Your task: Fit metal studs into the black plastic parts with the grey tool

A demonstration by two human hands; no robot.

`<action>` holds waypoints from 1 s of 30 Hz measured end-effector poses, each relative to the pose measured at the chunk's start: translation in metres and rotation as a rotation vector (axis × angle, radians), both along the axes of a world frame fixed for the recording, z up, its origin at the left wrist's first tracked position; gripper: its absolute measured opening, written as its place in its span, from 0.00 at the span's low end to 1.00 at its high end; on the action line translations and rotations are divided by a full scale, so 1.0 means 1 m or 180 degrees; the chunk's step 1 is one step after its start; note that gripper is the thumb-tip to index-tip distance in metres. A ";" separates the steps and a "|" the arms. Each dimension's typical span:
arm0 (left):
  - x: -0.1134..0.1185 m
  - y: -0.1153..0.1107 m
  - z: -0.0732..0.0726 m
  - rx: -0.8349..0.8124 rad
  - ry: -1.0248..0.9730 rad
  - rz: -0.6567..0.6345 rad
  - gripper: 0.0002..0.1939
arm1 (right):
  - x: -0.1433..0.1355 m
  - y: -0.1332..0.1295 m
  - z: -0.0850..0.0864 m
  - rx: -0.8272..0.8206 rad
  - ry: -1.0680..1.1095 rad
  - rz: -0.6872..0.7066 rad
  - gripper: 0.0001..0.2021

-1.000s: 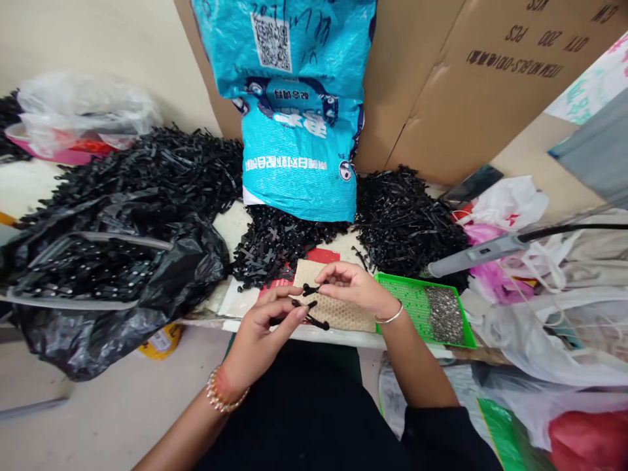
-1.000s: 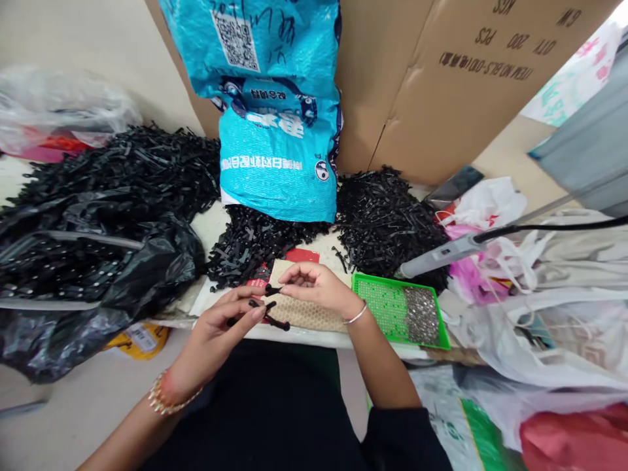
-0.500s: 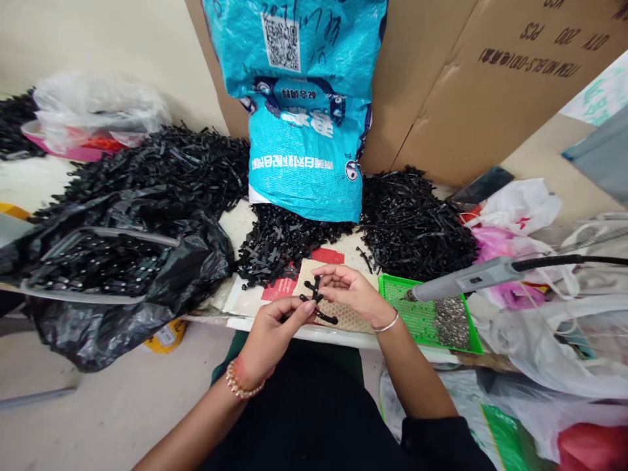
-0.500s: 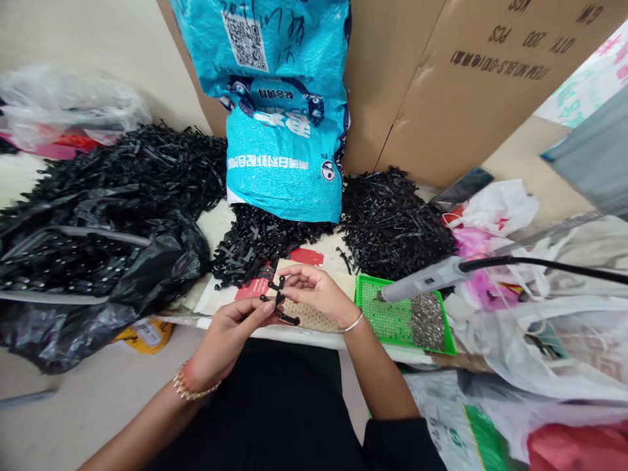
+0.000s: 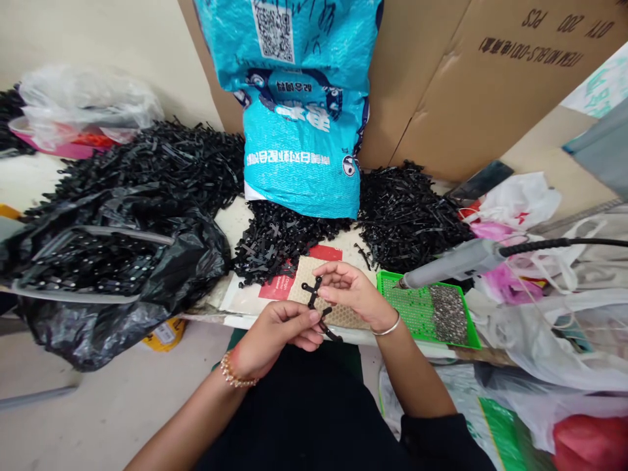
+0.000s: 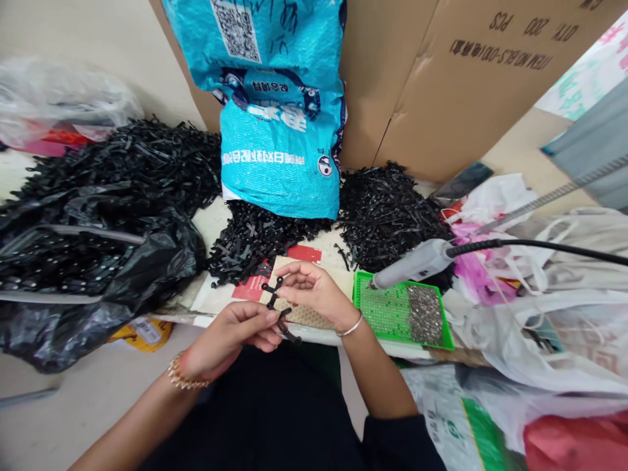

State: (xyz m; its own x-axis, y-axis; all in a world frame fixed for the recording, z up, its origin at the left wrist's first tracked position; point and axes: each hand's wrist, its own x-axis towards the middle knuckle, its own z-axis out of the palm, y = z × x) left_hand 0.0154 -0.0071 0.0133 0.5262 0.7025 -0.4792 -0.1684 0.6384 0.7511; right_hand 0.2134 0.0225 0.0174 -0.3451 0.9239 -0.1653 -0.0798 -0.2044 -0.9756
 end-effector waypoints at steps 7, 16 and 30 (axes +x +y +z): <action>-0.002 0.001 -0.006 -0.0136 -0.0045 -0.0153 0.19 | 0.001 -0.001 -0.004 -0.0232 0.0196 -0.0076 0.17; -0.001 0.007 -0.007 0.0201 0.0193 0.0066 0.18 | 0.002 0.000 -0.006 -0.0259 0.0256 -0.0015 0.18; 0.002 0.009 -0.016 0.0621 0.0680 0.0521 0.23 | 0.003 -0.001 -0.014 0.0089 -0.0375 -0.0127 0.17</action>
State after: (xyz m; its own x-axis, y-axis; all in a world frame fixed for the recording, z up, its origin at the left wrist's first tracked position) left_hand 0.0170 0.0015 -0.0028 0.3008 0.8589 -0.4145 -0.0823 0.4564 0.8860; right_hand 0.2169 0.0217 0.0034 -0.2876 0.9414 -0.1764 0.0281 -0.1758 -0.9840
